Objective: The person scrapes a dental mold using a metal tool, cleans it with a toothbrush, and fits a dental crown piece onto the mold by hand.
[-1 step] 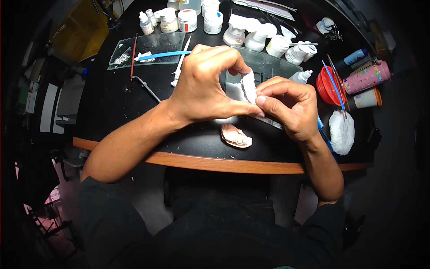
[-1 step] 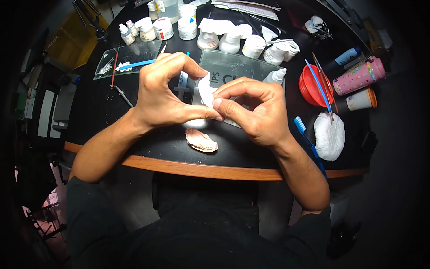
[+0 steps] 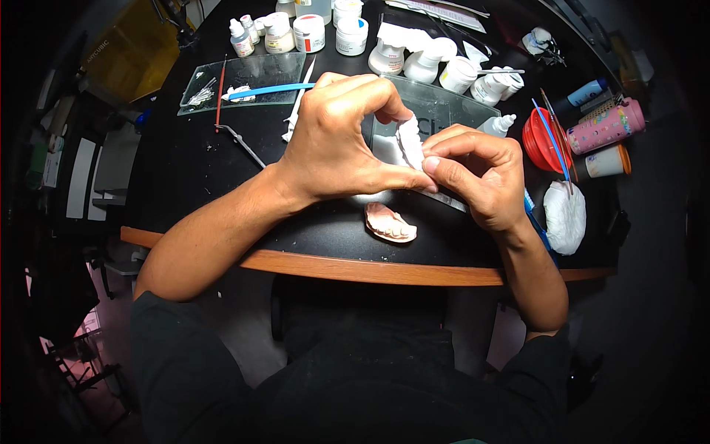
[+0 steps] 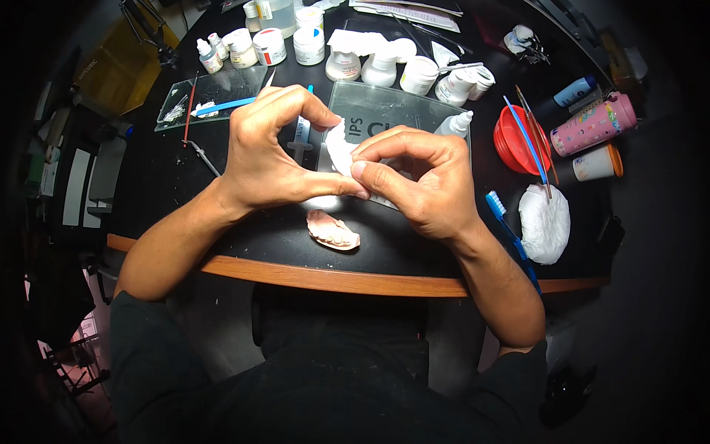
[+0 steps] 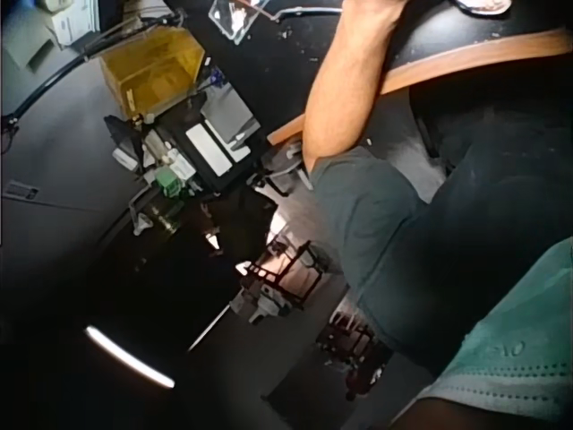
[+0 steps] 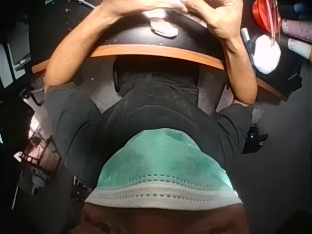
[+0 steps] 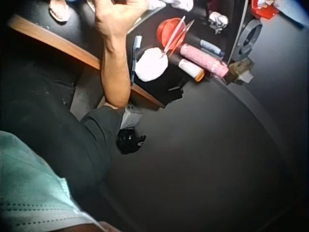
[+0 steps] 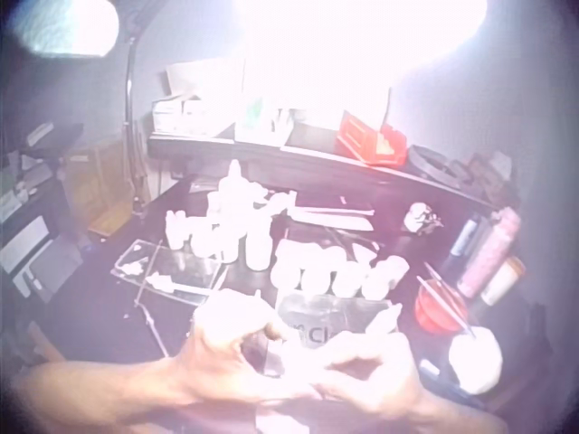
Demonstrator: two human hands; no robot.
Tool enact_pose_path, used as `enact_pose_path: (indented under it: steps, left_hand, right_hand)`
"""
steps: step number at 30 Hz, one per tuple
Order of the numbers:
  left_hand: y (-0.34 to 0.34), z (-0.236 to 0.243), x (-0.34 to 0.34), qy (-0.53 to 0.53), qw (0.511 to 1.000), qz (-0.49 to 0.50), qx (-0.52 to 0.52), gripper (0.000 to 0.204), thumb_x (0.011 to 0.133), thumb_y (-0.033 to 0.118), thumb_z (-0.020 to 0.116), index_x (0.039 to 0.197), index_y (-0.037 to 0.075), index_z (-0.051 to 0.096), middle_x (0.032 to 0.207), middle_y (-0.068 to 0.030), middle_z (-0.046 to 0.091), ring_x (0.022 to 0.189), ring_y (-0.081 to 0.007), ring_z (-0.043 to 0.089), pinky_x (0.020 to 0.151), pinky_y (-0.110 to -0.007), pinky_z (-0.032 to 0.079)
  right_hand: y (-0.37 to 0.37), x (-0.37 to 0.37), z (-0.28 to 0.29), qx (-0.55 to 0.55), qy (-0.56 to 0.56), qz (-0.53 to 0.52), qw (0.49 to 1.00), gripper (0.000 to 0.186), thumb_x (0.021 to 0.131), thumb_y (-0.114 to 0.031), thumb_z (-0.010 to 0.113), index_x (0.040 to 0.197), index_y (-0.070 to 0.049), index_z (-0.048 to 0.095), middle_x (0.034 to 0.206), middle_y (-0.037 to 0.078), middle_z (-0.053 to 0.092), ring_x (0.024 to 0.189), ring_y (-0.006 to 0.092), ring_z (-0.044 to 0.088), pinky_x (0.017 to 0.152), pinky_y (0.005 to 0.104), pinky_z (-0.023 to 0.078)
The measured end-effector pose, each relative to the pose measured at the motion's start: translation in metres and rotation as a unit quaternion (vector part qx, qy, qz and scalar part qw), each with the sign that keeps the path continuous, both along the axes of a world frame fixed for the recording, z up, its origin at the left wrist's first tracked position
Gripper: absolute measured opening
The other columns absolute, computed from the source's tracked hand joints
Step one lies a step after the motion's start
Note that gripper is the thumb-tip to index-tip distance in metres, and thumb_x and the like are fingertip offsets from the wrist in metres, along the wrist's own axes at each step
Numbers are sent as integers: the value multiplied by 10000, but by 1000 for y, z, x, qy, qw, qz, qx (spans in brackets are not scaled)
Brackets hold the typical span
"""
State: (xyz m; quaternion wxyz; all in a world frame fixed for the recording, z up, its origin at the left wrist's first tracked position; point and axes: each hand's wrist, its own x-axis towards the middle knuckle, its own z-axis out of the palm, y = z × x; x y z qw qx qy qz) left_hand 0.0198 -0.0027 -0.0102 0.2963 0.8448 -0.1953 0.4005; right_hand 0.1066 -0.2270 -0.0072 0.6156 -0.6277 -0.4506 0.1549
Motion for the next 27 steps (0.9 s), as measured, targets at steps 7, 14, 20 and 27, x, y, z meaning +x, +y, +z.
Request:
enact_pose_path:
  steps: [7, 14, 20, 27]
  left_hand:
    - [0, -1, -3, 21, 1000, 10, 0, 642, 508, 457, 1073, 803, 43, 681, 761, -64, 671, 686, -185, 652, 684, -311, 477]
    - [1, -3, 0, 23, 1000, 19, -9, 686, 507, 460, 1080, 841, 46, 647, 771, -30, 633, 674, -126, 603, 616, -272, 481]
    - [3, -4, 3, 32, 999, 6, 2, 702, 517, 448, 1085, 876, 44, 637, 801, -20, 620, 692, -115, 588, 613, -269, 486]
    - [3, -2, 11, 22, 997, -70, 13, 634, 598, 352, 1064, 952, 14, 661, 869, -59, 683, 765, -174, 672, 702, -297, 541]
  right_hand:
    - [0, -6, -1, -3, 17, -5, 1000, 93, 906, 30, 750, 981, 58, 796, 1003, 164, 781, 834, 139, 741, 757, 265, 594]
    - [0, -8, -1, 4, 91, 18, 996, 161, 941, 10, 748, 1090, 70, 743, 997, 126, 765, 846, 129, 742, 747, 241, 610]
    - [3, -10, 1, 15, 147, 35, 988, 168, 927, 19, 776, 1078, 75, 731, 1001, 135, 747, 859, 138, 740, 758, 253, 641]
    - [1, -6, -5, 45, 49, -1, 998, 137, 906, 75, 730, 1043, 67, 731, 1039, 112, 720, 946, 146, 733, 768, 258, 646]
